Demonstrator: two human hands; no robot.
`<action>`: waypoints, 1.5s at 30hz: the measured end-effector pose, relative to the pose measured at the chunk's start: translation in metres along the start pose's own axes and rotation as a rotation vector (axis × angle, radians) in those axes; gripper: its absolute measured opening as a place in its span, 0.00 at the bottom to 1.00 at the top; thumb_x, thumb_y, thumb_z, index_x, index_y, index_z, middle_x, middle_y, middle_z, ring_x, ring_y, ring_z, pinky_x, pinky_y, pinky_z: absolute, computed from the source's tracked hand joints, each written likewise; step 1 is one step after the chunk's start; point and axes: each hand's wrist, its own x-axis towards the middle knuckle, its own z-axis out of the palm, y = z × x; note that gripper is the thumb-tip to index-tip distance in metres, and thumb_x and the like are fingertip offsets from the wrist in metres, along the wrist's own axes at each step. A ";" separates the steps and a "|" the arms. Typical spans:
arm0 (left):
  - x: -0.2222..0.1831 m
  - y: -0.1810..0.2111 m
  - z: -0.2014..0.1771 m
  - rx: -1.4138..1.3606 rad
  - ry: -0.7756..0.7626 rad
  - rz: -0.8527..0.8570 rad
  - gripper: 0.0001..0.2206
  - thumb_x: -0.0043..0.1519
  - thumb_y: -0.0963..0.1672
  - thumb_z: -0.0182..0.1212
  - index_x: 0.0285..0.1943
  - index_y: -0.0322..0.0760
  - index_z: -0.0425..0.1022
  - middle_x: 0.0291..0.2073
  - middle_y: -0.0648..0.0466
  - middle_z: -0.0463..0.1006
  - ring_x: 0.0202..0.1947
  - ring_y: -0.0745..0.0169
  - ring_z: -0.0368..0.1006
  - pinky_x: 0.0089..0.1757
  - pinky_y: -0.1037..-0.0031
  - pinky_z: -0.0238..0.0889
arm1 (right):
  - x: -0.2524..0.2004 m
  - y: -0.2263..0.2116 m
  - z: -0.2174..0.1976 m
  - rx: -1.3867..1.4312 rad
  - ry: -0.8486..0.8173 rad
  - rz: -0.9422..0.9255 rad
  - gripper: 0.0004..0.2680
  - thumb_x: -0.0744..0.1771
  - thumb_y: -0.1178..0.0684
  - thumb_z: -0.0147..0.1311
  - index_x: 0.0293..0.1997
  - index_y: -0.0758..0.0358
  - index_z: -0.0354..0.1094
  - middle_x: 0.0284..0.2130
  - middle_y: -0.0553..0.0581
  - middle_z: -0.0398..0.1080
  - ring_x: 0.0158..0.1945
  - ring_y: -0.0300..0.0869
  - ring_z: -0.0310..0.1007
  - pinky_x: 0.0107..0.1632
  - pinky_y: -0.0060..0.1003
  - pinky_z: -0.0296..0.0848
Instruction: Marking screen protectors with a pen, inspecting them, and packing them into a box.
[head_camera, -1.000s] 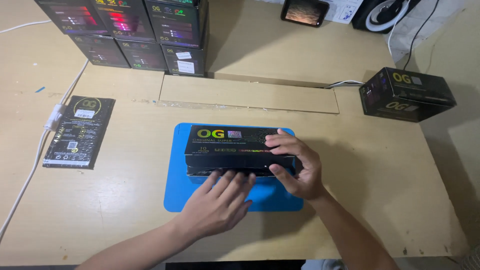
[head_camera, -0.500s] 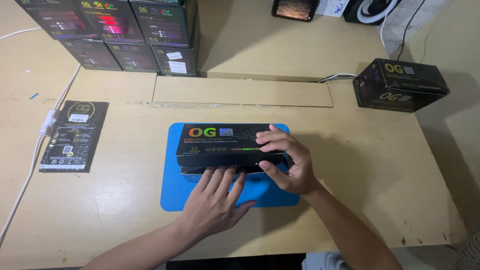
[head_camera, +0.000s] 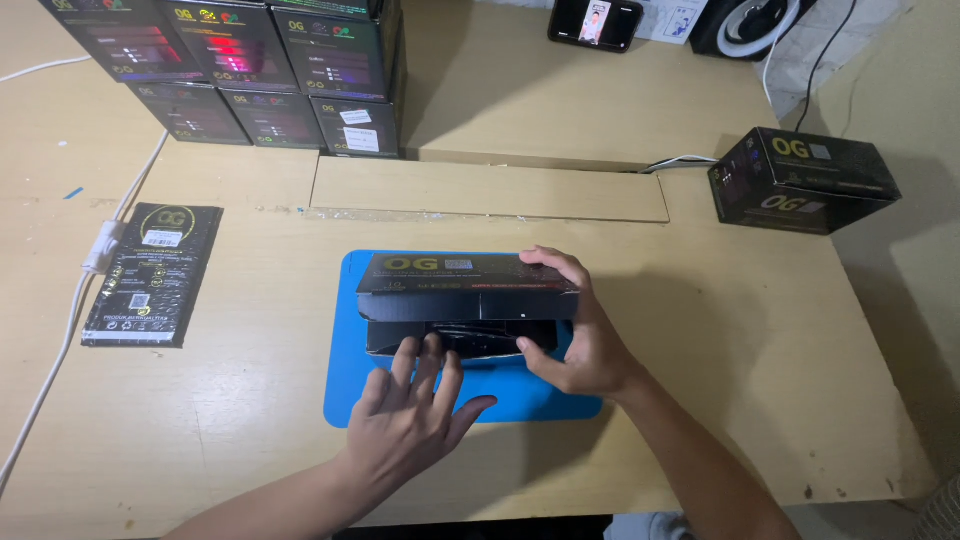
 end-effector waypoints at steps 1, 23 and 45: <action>0.000 -0.001 0.000 0.000 -0.002 -0.003 0.30 0.67 0.65 0.48 0.48 0.42 0.77 0.48 0.48 0.82 0.48 0.52 0.76 0.35 0.71 0.56 | 0.000 0.001 0.000 0.001 -0.003 0.001 0.27 0.63 0.57 0.58 0.70 0.66 0.49 0.65 0.64 0.58 0.75 0.55 0.55 0.76 0.47 0.57; 0.023 -0.083 0.013 -0.601 0.336 0.008 0.10 0.57 0.45 0.73 0.43 0.37 0.83 0.39 0.53 0.81 0.43 0.50 0.80 0.45 0.63 0.70 | -0.003 0.019 -0.007 -0.161 0.013 -0.218 0.16 0.62 0.40 0.66 0.47 0.58 0.79 0.55 0.62 0.75 0.65 0.61 0.69 0.69 0.58 0.61; 0.030 -0.088 0.003 -0.662 0.247 0.141 0.06 0.56 0.43 0.74 0.30 0.34 0.84 0.28 0.53 0.79 0.34 0.57 0.78 0.33 0.71 0.68 | -0.001 0.014 -0.012 -0.316 -0.034 -0.360 0.04 0.63 0.49 0.69 0.31 0.53 0.80 0.46 0.56 0.81 0.56 0.56 0.78 0.63 0.57 0.70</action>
